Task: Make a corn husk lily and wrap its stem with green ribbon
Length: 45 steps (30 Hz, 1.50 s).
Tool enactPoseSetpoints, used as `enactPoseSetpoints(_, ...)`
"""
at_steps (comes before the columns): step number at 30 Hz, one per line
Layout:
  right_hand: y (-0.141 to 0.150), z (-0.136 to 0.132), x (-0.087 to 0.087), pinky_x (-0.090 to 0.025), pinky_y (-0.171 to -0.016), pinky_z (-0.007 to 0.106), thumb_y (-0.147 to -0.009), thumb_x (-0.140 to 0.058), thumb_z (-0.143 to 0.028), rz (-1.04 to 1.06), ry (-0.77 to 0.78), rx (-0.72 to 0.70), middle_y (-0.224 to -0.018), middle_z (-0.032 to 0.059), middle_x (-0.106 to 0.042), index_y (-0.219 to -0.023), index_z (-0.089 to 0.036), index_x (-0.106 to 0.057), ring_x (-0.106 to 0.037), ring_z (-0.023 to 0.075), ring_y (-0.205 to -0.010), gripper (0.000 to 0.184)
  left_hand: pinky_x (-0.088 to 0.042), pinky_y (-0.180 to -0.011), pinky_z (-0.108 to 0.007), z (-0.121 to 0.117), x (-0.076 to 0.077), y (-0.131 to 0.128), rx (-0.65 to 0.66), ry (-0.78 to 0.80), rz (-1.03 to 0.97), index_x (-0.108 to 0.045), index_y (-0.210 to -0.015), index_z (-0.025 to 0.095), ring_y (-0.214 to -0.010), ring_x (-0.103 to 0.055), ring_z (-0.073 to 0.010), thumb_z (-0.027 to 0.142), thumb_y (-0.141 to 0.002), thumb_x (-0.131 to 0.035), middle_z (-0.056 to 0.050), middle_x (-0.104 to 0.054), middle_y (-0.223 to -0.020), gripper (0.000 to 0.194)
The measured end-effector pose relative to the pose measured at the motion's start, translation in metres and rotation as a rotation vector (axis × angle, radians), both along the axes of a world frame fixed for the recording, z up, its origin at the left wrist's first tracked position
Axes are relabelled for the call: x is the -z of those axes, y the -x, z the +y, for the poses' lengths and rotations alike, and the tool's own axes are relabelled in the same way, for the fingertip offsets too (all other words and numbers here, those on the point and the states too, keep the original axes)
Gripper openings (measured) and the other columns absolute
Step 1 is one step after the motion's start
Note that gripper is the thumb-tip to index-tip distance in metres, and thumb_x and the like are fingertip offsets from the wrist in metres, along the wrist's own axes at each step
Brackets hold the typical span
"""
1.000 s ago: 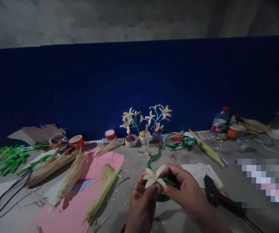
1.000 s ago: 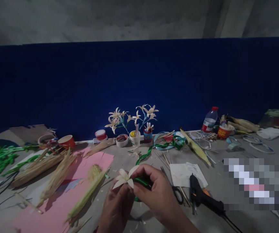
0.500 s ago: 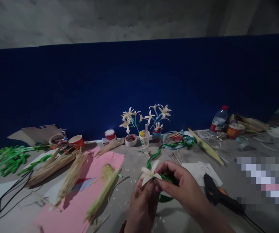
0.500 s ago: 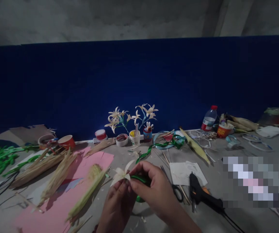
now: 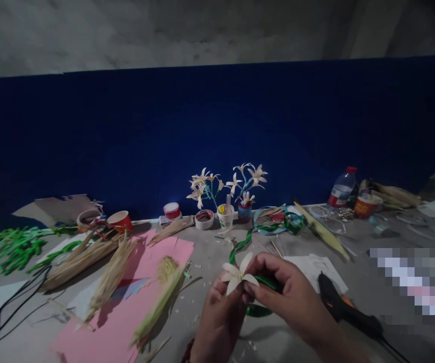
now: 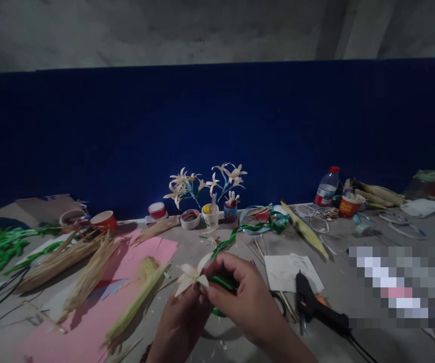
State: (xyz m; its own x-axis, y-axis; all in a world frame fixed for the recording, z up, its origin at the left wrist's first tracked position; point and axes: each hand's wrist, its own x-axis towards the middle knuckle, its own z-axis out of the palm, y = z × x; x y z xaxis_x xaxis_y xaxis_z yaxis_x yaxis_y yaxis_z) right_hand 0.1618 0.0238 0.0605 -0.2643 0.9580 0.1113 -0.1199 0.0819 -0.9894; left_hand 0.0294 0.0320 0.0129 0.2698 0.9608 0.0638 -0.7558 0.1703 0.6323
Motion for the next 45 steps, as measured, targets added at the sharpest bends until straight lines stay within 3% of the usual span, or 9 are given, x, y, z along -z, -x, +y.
enactPoseSetpoints(3, -0.005, 0.002, 0.000, -0.049, -0.069, 0.028, -0.081, -0.066, -0.027, -0.059, -0.084, 0.031, -0.079, 0.0006, -0.062, -0.086, -0.019, -0.063, -0.060, 0.0171, -0.075, 0.010, -0.041, -0.063, -0.020, 0.002, 0.003, 0.003, -0.016, 0.018, 0.005, -0.071, -0.075, 0.013, -0.065, -0.052, -0.0109, 0.028, -0.068, -0.082, -0.001, -0.062, -0.067, 0.019)
enactPoseSetpoints(7, -0.008, 0.009, 0.001, -0.048, -0.070, 0.027, -0.083, -0.063, -0.025, -0.073, -0.149, 0.016, -0.083, 0.0014, -0.058, -0.085, -0.020, -0.069, -0.059, 0.0174, -0.080, 0.008, -0.040, -0.062, -0.021, 0.002, 0.004, 0.007, 0.056, 0.006, 0.004, -0.066, -0.059, 0.012, -0.061, -0.049, -0.0094, 0.026, -0.072, -0.078, 0.001, -0.055, -0.059, 0.023)
enactPoseSetpoints(13, -0.005, 0.016, 0.007, -0.043, -0.049, 0.022, -0.079, -0.069, -0.036, 0.111, 0.023, -0.143, -0.078, -0.0008, -0.055, -0.079, -0.018, -0.063, -0.059, 0.0129, -0.060, 0.019, -0.044, -0.067, -0.029, 0.003, 0.006, 0.006, 0.206, 0.009, -0.027, -0.064, -0.052, 0.012, -0.056, -0.050, -0.0116, 0.034, -0.067, -0.082, 0.002, -0.049, -0.050, 0.032)
enactPoseSetpoints(23, -0.012, 0.018, 0.001, -0.044, -0.056, 0.022, -0.065, -0.081, -0.036, 0.077, 0.110, -0.161, -0.071, -0.0018, -0.061, -0.077, -0.018, -0.064, -0.059, 0.0133, -0.062, 0.028, -0.035, -0.053, -0.023, 0.003, 0.003, 0.005, 0.337, 0.033, 0.005, -0.060, -0.049, 0.012, -0.046, -0.040, -0.0079, 0.037, -0.063, -0.083, 0.005, -0.039, -0.045, 0.037)
enactPoseSetpoints(27, -0.011, 0.016, 0.004, -0.042, -0.059, 0.022, -0.066, -0.080, -0.036, 0.033, 0.053, -0.140, -0.070, -0.0034, -0.056, -0.072, -0.018, -0.061, -0.053, 0.0118, -0.063, 0.027, -0.028, -0.051, -0.019, 0.001, 0.001, 0.004, 0.307, 0.055, -0.010, -0.071, -0.068, 0.008, -0.047, -0.033, -0.0043, 0.033, -0.062, -0.085, 0.004, -0.044, -0.052, 0.029)
enactPoseSetpoints(32, -0.011, 0.016, 0.008, -0.043, -0.063, 0.024, -0.070, -0.077, -0.039, -0.010, -0.050, -0.123, -0.069, -0.0020, -0.054, -0.071, -0.018, -0.058, -0.052, 0.0138, -0.068, 0.028, -0.033, -0.054, -0.018, 0.000, -0.002, 0.005, 0.232, 0.083, 0.027, -0.074, -0.082, 0.011, -0.053, -0.045, -0.0057, 0.030, -0.060, -0.087, -0.001, -0.059, -0.066, 0.032)
enactPoseSetpoints(39, -0.011, 0.010, 0.006, -0.048, -0.059, 0.027, -0.071, -0.075, -0.040, 0.066, 0.095, -0.160, -0.073, 0.0007, -0.061, -0.078, -0.019, -0.057, -0.063, 0.0175, -0.066, 0.029, -0.039, -0.054, -0.019, -0.002, 0.000, 0.007, 0.114, 0.095, 0.078, -0.073, -0.075, 0.011, -0.054, -0.050, -0.0082, 0.029, -0.058, -0.087, -0.002, -0.062, -0.062, 0.028)
enactPoseSetpoints(42, -0.009, 0.005, 0.002, -0.048, -0.061, 0.028, -0.077, -0.068, -0.042, 0.093, 0.080, -0.155, -0.072, 0.0005, -0.060, -0.084, -0.019, -0.059, -0.063, 0.0180, -0.068, 0.026, -0.042, -0.056, -0.019, -0.002, -0.001, 0.006, 0.070, 0.116, 0.062, -0.075, -0.077, 0.012, -0.056, -0.053, -0.0089, 0.027, -0.057, -0.088, -0.002, -0.064, -0.062, 0.028)
enactPoseSetpoints(45, -0.006, -0.001, 0.000, -0.049, -0.067, 0.029, -0.076, -0.069, -0.035, -0.026, -0.008, -0.039, -0.076, -0.0005, -0.058, -0.088, -0.020, -0.058, -0.061, 0.0180, -0.073, 0.022, -0.045, -0.062, -0.021, -0.002, -0.002, 0.004, 0.038, 0.137, 0.023, -0.076, -0.080, 0.015, -0.062, -0.059, -0.0125, 0.023, -0.056, -0.089, -0.004, -0.068, -0.069, 0.029)
